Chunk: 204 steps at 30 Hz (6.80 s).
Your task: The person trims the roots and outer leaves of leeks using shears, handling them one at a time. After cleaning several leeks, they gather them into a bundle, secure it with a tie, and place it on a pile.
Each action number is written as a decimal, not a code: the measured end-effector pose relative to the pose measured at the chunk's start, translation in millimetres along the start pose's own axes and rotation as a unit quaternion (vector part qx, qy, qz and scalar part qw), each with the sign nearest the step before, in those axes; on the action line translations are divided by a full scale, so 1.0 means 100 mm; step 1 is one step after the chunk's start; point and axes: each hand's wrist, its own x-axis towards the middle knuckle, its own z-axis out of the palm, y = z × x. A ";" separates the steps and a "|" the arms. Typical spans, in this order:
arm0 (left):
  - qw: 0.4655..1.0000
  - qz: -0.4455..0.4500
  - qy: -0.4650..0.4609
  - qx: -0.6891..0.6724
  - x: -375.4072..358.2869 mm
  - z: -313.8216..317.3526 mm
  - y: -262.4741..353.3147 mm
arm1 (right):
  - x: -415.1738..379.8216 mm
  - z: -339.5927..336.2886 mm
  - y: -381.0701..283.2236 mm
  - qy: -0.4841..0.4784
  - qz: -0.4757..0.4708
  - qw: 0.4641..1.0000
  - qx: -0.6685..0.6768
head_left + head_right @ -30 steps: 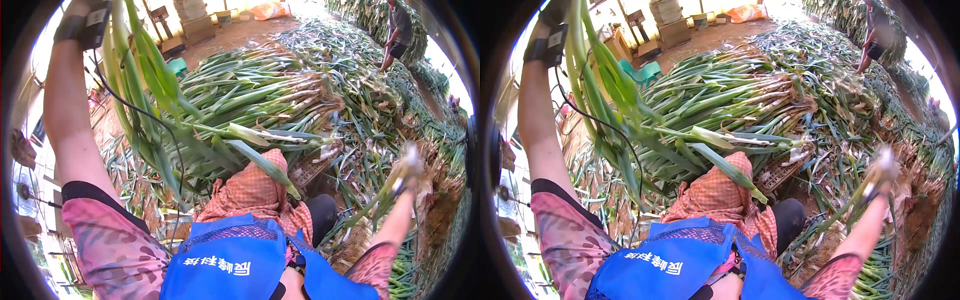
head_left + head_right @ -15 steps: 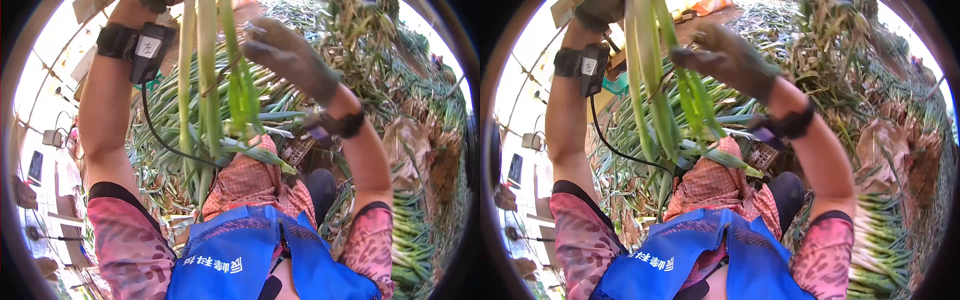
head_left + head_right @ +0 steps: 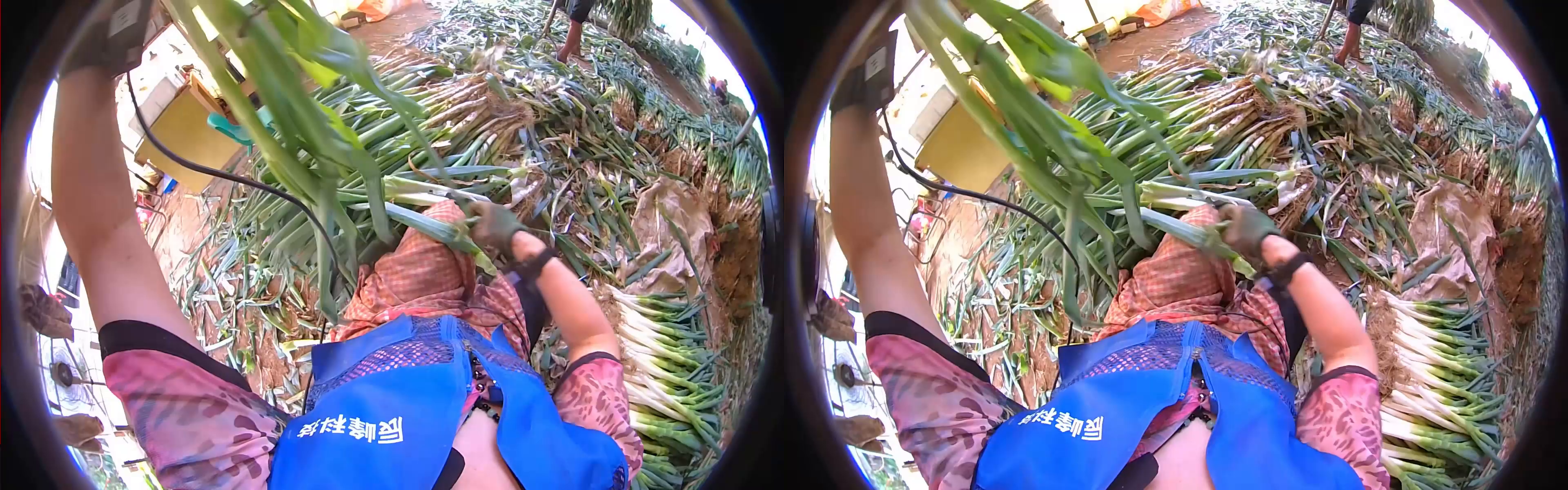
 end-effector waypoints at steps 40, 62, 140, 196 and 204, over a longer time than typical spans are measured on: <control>0.813 -0.082 -0.379 -0.434 -2.52 2.18 1.88 | -4.85 -2.56 0.95 0.472 0.416 0.631 -0.454; 0.655 -0.103 -0.627 -0.409 -4.88 4.05 2.87 | -6.44 1.07 3.92 0.536 0.744 0.240 0.318; 0.858 -0.229 -0.453 0.081 -4.00 4.57 -0.62 | -0.78 0.87 1.38 0.186 0.130 0.760 0.609; 0.685 -0.225 -0.673 -0.167 -3.53 4.55 0.43 | -0.69 0.87 1.13 0.208 0.231 0.845 0.436; 0.680 -0.063 -0.730 -0.032 -3.60 4.58 1.91 | -1.07 1.09 1.15 0.221 0.160 0.786 0.555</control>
